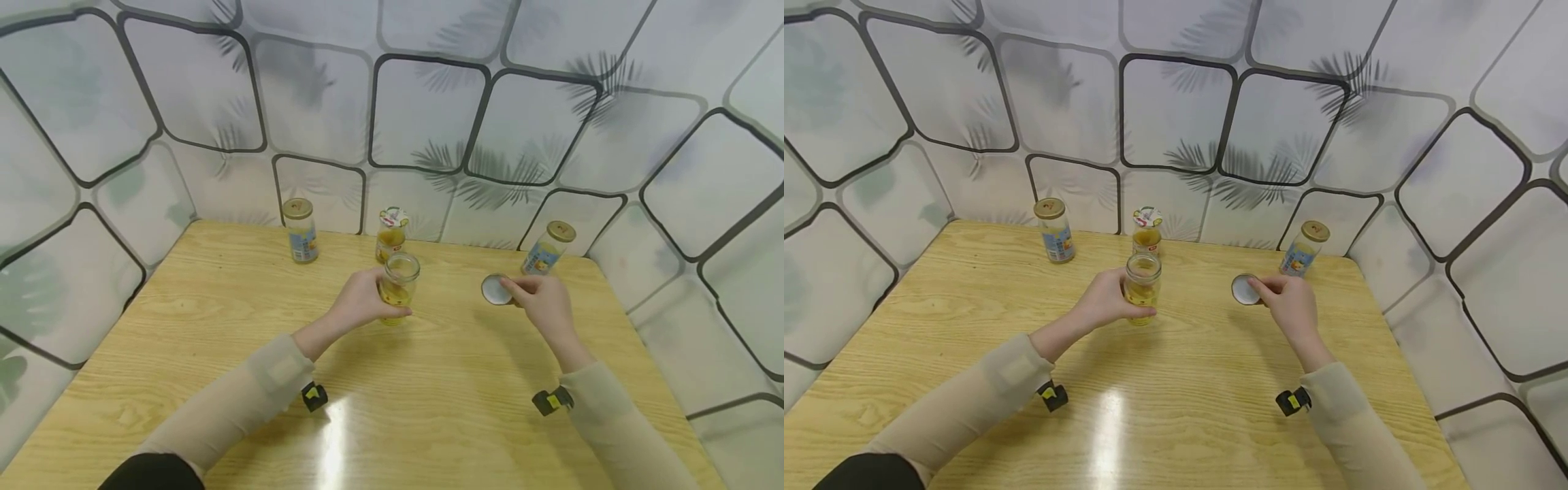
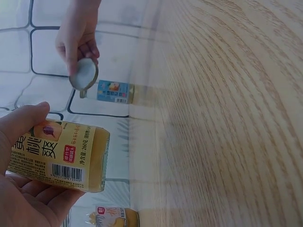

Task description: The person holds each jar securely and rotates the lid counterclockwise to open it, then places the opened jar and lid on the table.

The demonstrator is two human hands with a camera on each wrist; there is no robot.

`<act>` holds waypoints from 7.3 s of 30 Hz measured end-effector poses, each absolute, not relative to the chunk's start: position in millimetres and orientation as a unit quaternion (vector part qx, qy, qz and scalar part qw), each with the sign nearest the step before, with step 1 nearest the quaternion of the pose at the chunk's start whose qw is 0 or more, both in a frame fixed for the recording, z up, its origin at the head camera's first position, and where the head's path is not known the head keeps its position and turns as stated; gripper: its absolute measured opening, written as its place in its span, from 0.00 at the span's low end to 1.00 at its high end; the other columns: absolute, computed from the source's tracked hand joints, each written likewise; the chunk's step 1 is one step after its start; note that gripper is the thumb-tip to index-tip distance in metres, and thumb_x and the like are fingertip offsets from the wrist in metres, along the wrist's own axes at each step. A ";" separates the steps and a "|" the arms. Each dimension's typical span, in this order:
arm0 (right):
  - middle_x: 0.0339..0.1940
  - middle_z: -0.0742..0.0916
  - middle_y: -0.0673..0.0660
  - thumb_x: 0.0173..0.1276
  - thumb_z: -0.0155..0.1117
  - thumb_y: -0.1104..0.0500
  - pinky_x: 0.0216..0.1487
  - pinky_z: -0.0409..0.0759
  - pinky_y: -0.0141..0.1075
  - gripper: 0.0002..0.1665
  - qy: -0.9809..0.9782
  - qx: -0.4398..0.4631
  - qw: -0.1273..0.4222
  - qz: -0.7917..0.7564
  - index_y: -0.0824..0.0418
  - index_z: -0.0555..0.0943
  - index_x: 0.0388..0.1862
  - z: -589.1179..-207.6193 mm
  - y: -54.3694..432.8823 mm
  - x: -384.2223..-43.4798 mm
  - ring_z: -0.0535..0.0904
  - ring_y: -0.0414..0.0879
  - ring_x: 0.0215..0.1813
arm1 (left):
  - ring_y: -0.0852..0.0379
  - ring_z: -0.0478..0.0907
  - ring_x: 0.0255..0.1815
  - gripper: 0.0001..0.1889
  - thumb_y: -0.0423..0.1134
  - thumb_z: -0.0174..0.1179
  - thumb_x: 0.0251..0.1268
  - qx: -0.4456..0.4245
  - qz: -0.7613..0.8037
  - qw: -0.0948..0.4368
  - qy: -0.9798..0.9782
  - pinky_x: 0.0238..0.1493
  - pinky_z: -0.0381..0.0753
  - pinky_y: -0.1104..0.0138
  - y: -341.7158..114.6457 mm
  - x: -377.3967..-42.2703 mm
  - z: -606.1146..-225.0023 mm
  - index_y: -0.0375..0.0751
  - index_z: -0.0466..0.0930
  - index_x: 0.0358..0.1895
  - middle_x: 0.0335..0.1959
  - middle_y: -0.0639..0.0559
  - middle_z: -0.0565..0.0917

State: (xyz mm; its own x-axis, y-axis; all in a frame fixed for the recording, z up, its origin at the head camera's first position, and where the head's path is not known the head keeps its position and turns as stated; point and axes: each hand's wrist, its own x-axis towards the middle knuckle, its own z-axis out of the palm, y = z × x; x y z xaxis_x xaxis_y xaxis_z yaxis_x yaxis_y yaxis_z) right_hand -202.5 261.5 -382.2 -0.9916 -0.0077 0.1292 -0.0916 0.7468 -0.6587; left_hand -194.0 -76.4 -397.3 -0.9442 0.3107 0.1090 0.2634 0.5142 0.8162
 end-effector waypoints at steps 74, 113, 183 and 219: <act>0.43 0.94 0.61 0.72 0.72 0.53 0.31 0.77 0.37 0.11 -0.985 0.004 -0.052 0.162 0.59 0.92 0.41 -439.2 307.6 -178.6 0.87 0.51 0.38 | 0.52 0.86 0.44 0.24 0.42 0.85 0.51 0.142 0.458 0.037 0.877 0.47 0.87 0.63 -66.7 -210.7 -399.7 0.40 0.87 0.50 0.46 0.46 0.91; 0.39 0.93 0.59 0.72 0.71 0.53 0.34 0.81 0.42 0.12 -0.986 0.020 -0.038 0.163 0.61 0.90 0.40 -444.7 310.2 -183.7 0.86 0.51 0.37 | 0.57 0.85 0.46 0.29 0.54 0.80 0.59 0.199 0.400 0.014 0.894 0.41 0.84 0.70 46.1 -275.6 -322.7 0.46 0.86 0.60 0.59 0.53 0.89; 0.40 0.94 0.62 0.71 0.71 0.52 0.33 0.80 0.41 0.13 -0.983 0.018 -0.048 0.174 0.61 0.91 0.41 -444.6 312.8 -178.8 0.88 0.55 0.39 | 0.61 0.82 0.41 0.18 0.46 0.68 0.75 0.214 0.334 0.128 0.909 0.39 0.77 0.74 120.8 -254.7 -423.5 0.39 0.81 0.58 0.49 0.51 0.89; 0.38 0.94 0.60 0.70 0.72 0.52 0.32 0.78 0.39 0.12 -0.984 0.013 -0.048 0.169 0.61 0.91 0.40 -441.8 308.6 -181.9 0.87 0.52 0.37 | 0.62 0.72 0.28 0.16 0.47 0.49 0.88 0.226 0.306 0.121 0.917 0.28 0.70 0.74 125.3 -257.9 -418.6 0.39 0.81 0.51 0.32 0.55 0.79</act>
State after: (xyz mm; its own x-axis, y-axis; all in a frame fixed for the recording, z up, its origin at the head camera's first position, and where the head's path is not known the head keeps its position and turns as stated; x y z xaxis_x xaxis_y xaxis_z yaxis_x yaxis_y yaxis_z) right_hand -181.9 308.6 -441.8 -0.9951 -0.0423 -0.0896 -0.0100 0.9426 -0.3337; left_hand -257.9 125.3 -418.6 -0.8688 0.4879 -0.0844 0.3398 0.7115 0.6151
